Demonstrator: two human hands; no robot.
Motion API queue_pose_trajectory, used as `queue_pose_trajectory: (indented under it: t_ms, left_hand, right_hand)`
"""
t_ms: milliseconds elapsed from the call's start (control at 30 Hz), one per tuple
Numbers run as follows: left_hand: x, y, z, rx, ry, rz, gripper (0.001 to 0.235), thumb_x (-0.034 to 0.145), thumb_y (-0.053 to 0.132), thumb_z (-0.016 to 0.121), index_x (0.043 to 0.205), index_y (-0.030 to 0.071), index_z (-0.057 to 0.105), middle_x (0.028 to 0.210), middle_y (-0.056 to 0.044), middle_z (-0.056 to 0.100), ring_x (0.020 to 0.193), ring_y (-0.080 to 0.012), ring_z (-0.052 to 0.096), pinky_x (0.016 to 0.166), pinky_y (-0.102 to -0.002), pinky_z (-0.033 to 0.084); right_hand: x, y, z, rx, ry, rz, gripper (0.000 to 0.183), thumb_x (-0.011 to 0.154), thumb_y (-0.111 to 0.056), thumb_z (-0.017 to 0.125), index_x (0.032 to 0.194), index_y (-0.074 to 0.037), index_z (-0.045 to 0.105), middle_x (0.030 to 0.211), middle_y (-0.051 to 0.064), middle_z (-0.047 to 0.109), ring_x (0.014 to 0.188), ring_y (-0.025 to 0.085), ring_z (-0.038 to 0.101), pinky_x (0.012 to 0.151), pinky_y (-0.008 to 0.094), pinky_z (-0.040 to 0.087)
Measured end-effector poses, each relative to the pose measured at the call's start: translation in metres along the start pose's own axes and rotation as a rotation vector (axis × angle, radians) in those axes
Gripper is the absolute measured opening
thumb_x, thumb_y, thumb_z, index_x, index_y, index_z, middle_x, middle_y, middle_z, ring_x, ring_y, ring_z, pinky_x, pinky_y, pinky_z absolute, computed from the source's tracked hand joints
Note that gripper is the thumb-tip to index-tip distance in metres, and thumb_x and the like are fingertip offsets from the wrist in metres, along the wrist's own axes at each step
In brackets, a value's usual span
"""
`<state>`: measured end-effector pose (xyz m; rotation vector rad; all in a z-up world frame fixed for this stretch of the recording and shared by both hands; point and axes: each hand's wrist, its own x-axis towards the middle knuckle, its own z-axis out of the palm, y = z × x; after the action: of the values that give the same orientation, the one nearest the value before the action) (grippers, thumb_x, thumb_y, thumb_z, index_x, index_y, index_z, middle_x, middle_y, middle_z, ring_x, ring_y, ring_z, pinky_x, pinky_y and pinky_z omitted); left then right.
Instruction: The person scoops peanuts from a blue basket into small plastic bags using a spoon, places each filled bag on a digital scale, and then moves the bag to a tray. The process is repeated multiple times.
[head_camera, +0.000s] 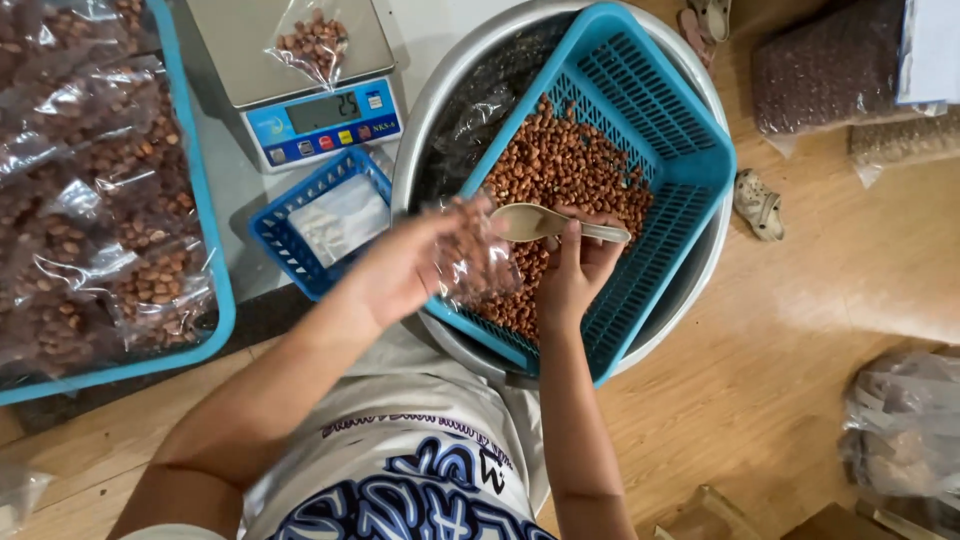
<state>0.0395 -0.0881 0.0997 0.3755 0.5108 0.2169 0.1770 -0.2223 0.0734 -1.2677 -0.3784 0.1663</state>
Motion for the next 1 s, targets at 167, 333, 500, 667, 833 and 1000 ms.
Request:
queue_pose_trajectory:
  t_ms: [167, 333, 500, 667, 833, 1000]
  left_hand:
    - [0.007, -0.048, -0.017, 0.141, 0.102, -0.092, 0.005, 0.092, 0.011, 0.073, 0.096, 0.008, 0.072, 0.086, -0.01, 0.076, 0.072, -0.0239, 0.078, 0.065, -0.04, 0.065]
    - [-0.013, -0.04, 0.019, 0.327, 0.055, -0.056, 0.031, 0.093, 0.009, 0.07, 0.123, 0.002, 0.074, 0.096, -0.009, 0.07, 0.064, -0.0177, 0.069, 0.061, -0.037, 0.064]
    - [0.0, -0.054, 0.006, 0.272, 0.096, -0.187, 0.02, 0.094, 0.019, 0.073, 0.107, 0.004, 0.075, 0.084, -0.012, 0.072, 0.067, -0.025, 0.074, 0.056, -0.042, 0.065]
    - [-0.003, -0.009, 0.007, 0.326, 0.04, -0.087, 0.019, 0.095, 0.022, 0.072, 0.103, 0.004, 0.072, 0.081, -0.013, 0.073, 0.064, -0.0221, 0.073, 0.05, -0.036, 0.062]
    - [0.079, 0.124, -0.062, 1.266, 0.325, 0.757, 0.023, 0.106, 0.035, 0.051, 0.102, 0.02, 0.068, 0.091, 0.001, 0.072, 0.082, -0.0116, 0.065, 0.074, -0.032, 0.046]
    - [0.195, 0.195, -0.174, 1.539, 0.567, 1.106, 0.021, 0.098, 0.022, 0.062, 0.096, 0.013, 0.081, 0.122, -0.022, 0.063, 0.108, -0.0418, 0.062, 0.091, -0.047, 0.045]
  right_hand:
    - [0.001, 0.012, -0.006, 0.032, -0.043, 0.018, 0.015, 0.107, -0.012, 0.054, 0.11, -0.015, 0.039, 0.107, 0.014, 0.068, 0.084, 0.005, 0.066, 0.074, 0.012, 0.061]
    - [0.002, 0.021, -0.015, 0.057, -0.122, 0.04, 0.018, 0.107, -0.011, 0.055, 0.111, -0.014, 0.038, 0.104, 0.02, 0.069, 0.074, 0.008, 0.065, 0.065, 0.016, 0.06]
    - [0.002, 0.015, -0.016, 0.044, -0.162, 0.078, 0.018, 0.106, -0.012, 0.056, 0.11, -0.015, 0.039, 0.104, 0.018, 0.07, 0.07, 0.006, 0.063, 0.062, 0.014, 0.058]
    - [0.0, 0.003, -0.003, 0.098, -0.065, 0.089, 0.016, 0.106, -0.009, 0.057, 0.111, -0.013, 0.043, 0.101, 0.017, 0.071, 0.071, 0.009, 0.064, 0.062, 0.017, 0.059]
    - [0.002, 0.007, -0.012, -0.038, -0.161, -0.215, 0.013, 0.108, -0.012, 0.057, 0.113, -0.012, 0.045, 0.112, 0.01, 0.066, 0.112, 0.024, 0.068, 0.1, 0.043, 0.057]
    - [-0.001, 0.011, -0.014, -0.152, -0.037, -0.103, 0.013, 0.101, -0.007, 0.063, 0.11, -0.011, 0.054, 0.108, 0.01, 0.067, 0.105, 0.024, 0.067, 0.098, 0.044, 0.056]
